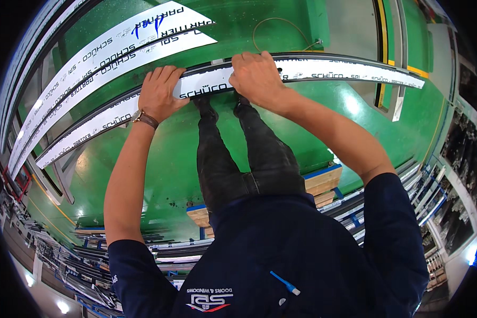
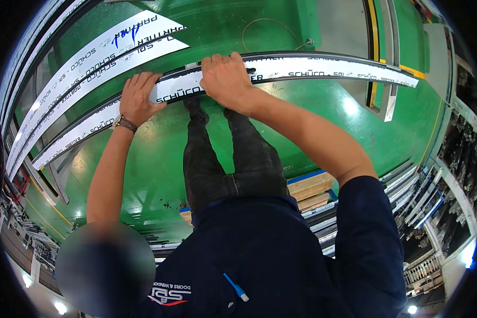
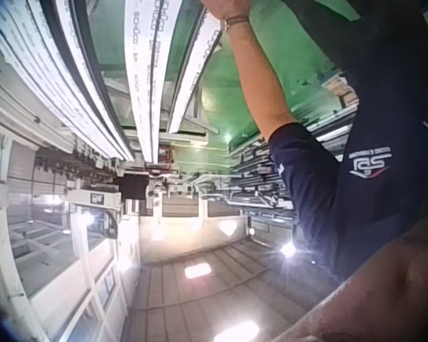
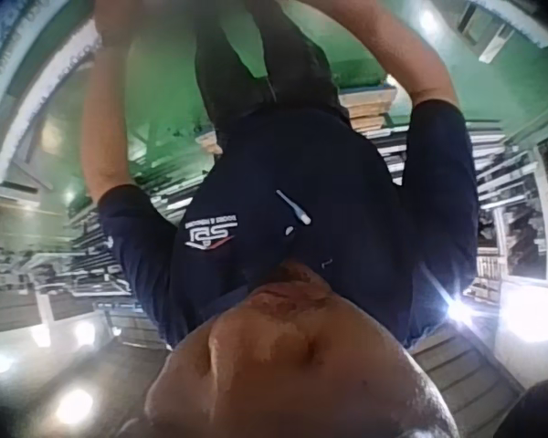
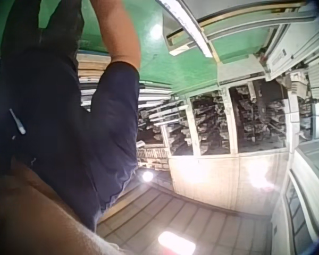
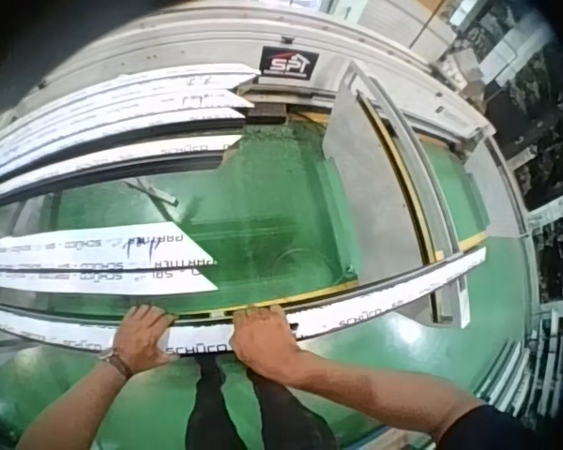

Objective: Applying protective tape and identification labels to curved aluminum window profiles.

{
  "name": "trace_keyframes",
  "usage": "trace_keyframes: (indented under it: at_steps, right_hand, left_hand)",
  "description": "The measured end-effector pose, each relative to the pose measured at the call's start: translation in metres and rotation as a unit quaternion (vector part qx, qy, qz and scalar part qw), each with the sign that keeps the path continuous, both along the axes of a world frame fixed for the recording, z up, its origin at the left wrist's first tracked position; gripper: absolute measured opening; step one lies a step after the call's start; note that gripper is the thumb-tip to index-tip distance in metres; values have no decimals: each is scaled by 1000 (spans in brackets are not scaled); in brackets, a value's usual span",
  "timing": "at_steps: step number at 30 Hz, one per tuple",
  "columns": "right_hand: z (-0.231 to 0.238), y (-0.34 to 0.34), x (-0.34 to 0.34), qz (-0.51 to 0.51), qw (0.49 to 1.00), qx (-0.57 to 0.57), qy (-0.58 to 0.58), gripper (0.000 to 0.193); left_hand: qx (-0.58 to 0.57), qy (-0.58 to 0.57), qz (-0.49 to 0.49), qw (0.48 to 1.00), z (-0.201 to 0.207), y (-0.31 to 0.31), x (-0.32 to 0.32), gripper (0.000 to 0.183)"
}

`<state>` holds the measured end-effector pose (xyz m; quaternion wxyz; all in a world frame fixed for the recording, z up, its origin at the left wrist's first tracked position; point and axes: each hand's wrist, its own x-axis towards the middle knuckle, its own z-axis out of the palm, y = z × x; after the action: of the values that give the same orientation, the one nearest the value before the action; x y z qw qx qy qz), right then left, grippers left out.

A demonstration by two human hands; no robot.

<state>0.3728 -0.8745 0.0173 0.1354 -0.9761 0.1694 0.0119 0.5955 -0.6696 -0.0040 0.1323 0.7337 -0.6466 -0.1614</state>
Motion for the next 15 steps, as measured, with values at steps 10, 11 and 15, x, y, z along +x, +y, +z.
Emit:
trace_keyframes:
  at_steps: [10,11,15]
  right_hand:
    - [18,-53,-28,-125,979,157,-48,15]
    - [15,-49,-30,-101,980,156,-69,17]
    - [5,-36,-32,-54,982,140,-118,24]
  left_hand:
    - [2,-2,6,1000,-4,0,0,74]
    - [2,-3,11,1000,-4,0,0,74]
    - [6,-3,3,1000,-5,0,0,74]
